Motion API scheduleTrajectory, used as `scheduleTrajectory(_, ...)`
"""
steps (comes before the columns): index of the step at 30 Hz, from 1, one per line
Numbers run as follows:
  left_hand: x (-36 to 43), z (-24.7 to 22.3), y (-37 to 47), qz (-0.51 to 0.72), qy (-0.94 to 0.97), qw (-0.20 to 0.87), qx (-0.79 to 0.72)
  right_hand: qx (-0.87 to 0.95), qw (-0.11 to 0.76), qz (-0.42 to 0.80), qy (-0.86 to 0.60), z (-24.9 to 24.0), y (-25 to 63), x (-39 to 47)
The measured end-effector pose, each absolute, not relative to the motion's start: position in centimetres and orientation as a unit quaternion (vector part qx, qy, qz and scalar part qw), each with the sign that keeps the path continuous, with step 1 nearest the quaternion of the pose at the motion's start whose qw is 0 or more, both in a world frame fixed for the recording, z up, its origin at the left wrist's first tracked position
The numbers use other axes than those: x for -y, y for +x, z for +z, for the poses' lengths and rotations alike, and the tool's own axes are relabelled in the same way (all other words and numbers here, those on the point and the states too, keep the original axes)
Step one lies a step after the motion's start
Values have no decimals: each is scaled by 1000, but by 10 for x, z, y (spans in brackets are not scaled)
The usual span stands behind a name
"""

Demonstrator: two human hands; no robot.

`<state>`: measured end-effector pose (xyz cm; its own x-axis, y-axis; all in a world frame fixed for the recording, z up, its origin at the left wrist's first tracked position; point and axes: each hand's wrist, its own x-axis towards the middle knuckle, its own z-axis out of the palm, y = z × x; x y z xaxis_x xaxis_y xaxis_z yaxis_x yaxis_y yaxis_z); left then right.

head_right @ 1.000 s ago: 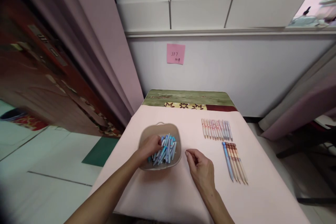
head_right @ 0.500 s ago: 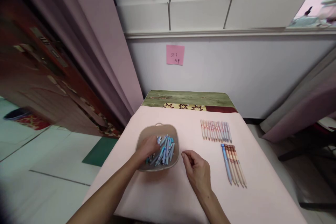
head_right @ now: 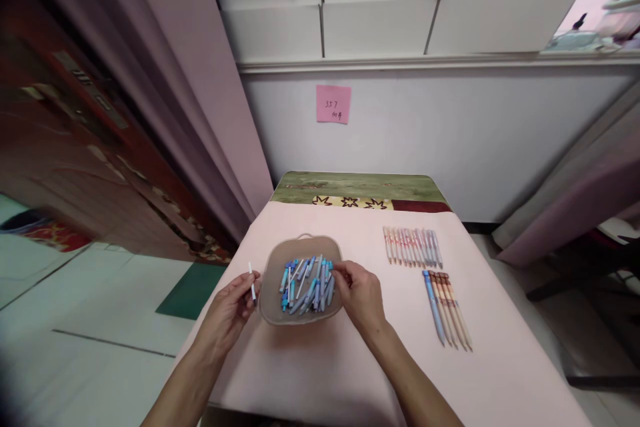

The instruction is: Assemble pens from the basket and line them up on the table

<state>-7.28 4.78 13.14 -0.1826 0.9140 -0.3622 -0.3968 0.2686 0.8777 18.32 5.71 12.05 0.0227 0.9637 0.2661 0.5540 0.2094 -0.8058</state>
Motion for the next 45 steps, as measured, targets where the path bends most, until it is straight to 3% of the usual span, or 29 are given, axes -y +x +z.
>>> scheduleTrajectory(4,-41,131,-79,577,221,591,-519,698,362,198,-585,127,171,-75)
scheduleTrajectory(12,-40,128,-85,589,196,604,-499,792,76,168,-582,131,130,-94)
scheduleTrajectory(15,-40,126,-87,598,178,604,-497,801,24,173,-572,127,114,-100)
scheduleTrajectory(26,-36,125,-91,578,171,630,-490,839,4,185,-512,105,74,-112)
scheduleTrajectory(45,-38,128,-89,555,211,636,-494,732,91,137,-661,116,140,-135)
